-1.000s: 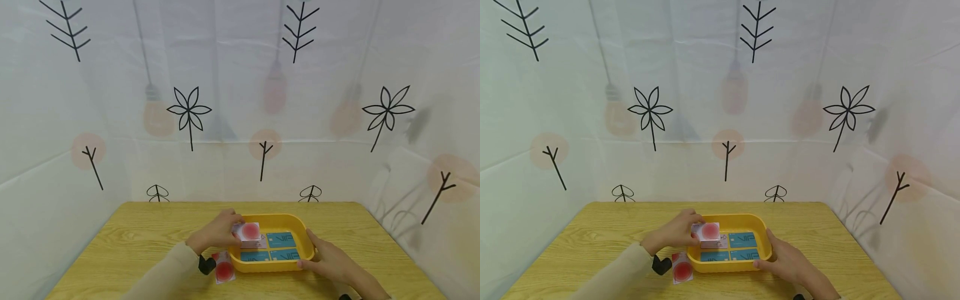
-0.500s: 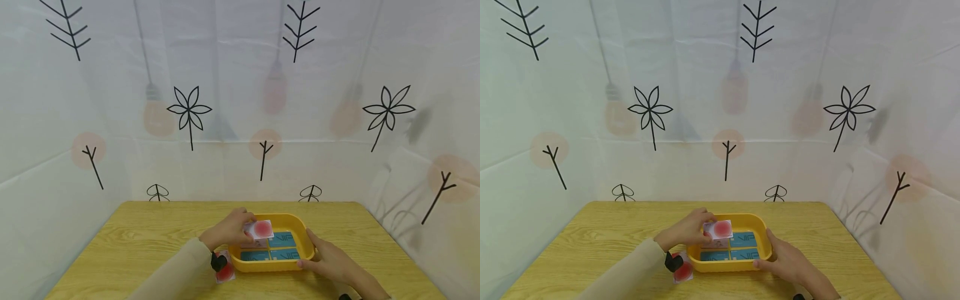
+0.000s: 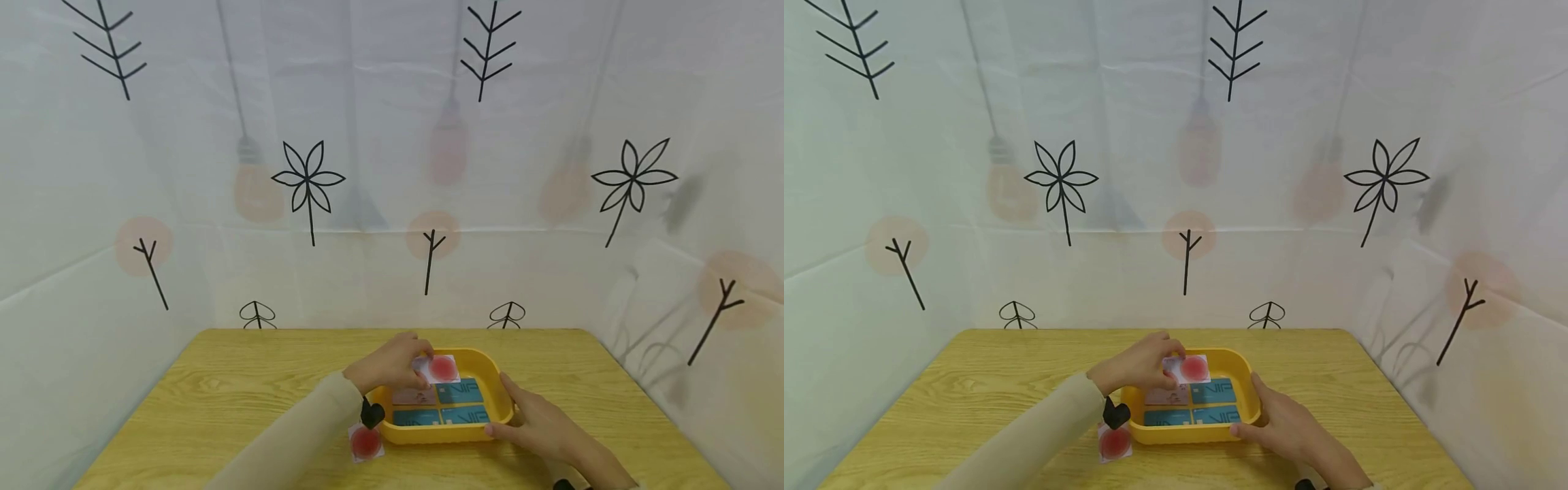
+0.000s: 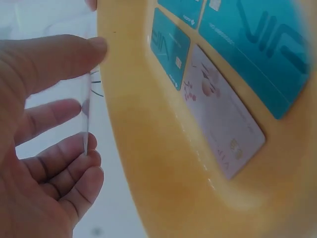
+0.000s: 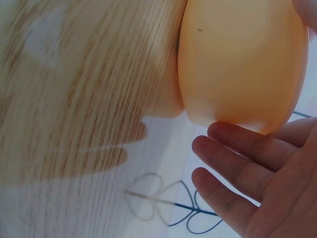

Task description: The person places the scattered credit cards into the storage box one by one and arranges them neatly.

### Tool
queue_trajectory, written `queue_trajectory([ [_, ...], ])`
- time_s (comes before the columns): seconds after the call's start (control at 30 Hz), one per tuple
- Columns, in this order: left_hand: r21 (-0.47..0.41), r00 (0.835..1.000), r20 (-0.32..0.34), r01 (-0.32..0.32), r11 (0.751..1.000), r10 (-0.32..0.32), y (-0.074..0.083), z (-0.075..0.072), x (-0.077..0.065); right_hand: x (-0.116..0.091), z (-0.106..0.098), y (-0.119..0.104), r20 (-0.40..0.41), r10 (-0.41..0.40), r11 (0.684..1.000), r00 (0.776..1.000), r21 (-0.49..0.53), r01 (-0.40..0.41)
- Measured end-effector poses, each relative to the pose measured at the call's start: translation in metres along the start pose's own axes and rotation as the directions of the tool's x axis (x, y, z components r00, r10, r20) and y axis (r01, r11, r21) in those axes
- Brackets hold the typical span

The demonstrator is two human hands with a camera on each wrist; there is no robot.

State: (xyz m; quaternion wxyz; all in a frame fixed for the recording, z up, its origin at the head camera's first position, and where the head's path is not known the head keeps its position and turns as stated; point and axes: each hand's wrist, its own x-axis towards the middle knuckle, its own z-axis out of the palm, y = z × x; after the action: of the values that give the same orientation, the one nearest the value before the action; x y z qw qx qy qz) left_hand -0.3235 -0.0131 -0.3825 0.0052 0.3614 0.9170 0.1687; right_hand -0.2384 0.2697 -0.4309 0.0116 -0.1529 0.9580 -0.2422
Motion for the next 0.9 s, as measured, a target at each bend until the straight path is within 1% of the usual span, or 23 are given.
queue_trajectory([
  [0.1,0.007,1.000,0.018,-0.018,1.000,0.018,0.003,0.001,0.005,0.000,0.000,0.000,0.007,0.005,1.000,1.000,0.005,-0.005],
  [0.27,0.078,0.998,0.043,-0.041,0.996,0.037,0.007,0.003,0.013,0.000,0.000,0.001,0.011,0.009,1.000,1.000,0.012,-0.009],
  [0.37,0.111,0.998,0.047,-0.053,0.992,0.048,0.008,0.006,0.016,0.000,0.000,0.001,0.009,0.004,1.000,1.000,0.016,-0.004],
  [0.5,0.108,0.997,0.053,-0.053,0.993,0.047,0.009,0.010,0.021,0.000,0.000,0.001,0.005,-0.003,1.000,1.000,0.017,0.003],
  [0.73,0.112,0.995,0.090,-0.043,0.993,0.033,0.011,0.019,0.034,-0.001,0.001,0.000,0.008,-0.001,1.000,1.000,0.020,0.001],
  [0.9,0.100,0.995,0.095,-0.051,0.994,0.042,0.013,0.025,0.041,0.000,0.001,0.001,0.000,-0.021,0.999,1.000,0.025,0.021],
])
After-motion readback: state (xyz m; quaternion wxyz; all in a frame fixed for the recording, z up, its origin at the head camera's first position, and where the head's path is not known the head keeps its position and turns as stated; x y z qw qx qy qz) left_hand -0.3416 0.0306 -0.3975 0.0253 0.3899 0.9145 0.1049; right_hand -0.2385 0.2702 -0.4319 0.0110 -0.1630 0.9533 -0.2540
